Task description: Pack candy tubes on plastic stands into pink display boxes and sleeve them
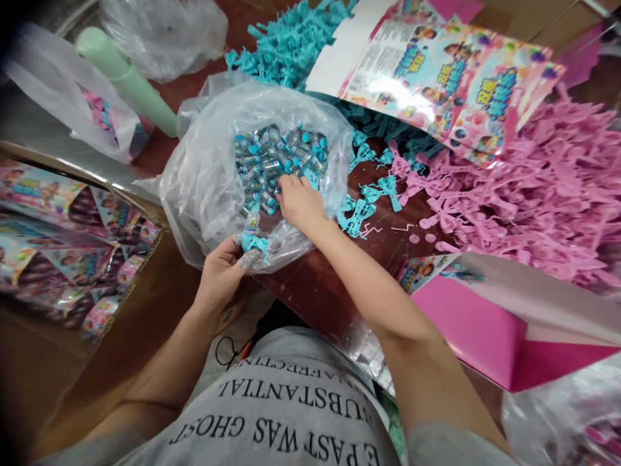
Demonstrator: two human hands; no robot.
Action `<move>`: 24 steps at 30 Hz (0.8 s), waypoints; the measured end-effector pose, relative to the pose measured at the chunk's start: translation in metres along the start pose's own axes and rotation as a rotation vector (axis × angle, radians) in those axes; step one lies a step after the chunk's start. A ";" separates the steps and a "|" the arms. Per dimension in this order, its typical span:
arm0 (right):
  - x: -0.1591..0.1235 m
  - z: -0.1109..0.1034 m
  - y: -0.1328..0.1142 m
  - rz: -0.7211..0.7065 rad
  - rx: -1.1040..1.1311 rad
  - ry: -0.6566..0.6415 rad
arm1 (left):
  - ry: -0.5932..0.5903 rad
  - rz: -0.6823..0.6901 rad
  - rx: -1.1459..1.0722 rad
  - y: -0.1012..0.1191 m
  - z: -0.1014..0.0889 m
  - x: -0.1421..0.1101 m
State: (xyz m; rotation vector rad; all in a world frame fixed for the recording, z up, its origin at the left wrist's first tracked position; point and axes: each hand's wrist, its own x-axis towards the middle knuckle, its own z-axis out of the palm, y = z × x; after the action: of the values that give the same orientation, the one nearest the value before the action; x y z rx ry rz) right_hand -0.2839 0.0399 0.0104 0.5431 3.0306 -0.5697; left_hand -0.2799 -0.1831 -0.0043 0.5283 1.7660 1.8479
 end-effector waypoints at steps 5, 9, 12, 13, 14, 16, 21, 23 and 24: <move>-0.094 -0.027 0.024 -0.303 0.335 0.040 | -0.060 -0.100 -0.021 0.001 0.005 -0.002; -0.157 -0.043 0.040 -0.419 0.471 0.047 | -0.267 -0.146 0.019 0.005 0.024 -0.001; -0.182 -0.045 0.049 -0.439 0.478 0.102 | -0.415 -0.106 0.086 0.011 0.045 -0.003; -0.188 -0.045 0.052 -0.446 0.460 0.120 | -0.451 -0.081 0.116 0.013 0.052 -0.005; -0.194 -0.045 0.054 -0.443 0.442 0.136 | -0.474 -0.046 0.151 0.015 0.059 -0.007; -0.206 -0.045 0.059 -0.378 0.444 0.152 | -0.479 0.057 0.236 0.018 0.071 -0.012; -0.239 -0.051 0.070 -0.083 0.619 0.072 | -0.496 0.335 0.436 0.023 0.094 -0.020; -0.254 -0.055 0.076 -0.025 0.654 0.090 | -0.532 0.379 0.472 0.024 0.101 -0.020; -0.262 -0.057 0.080 -0.002 0.658 0.108 | -0.549 0.390 0.491 0.024 0.105 -0.021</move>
State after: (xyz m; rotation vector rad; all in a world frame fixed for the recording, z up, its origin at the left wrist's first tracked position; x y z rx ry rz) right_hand -0.0080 0.0421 0.0550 0.5869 2.8816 -1.5986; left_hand -0.2018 -0.1131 0.0284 1.4984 1.7882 1.2786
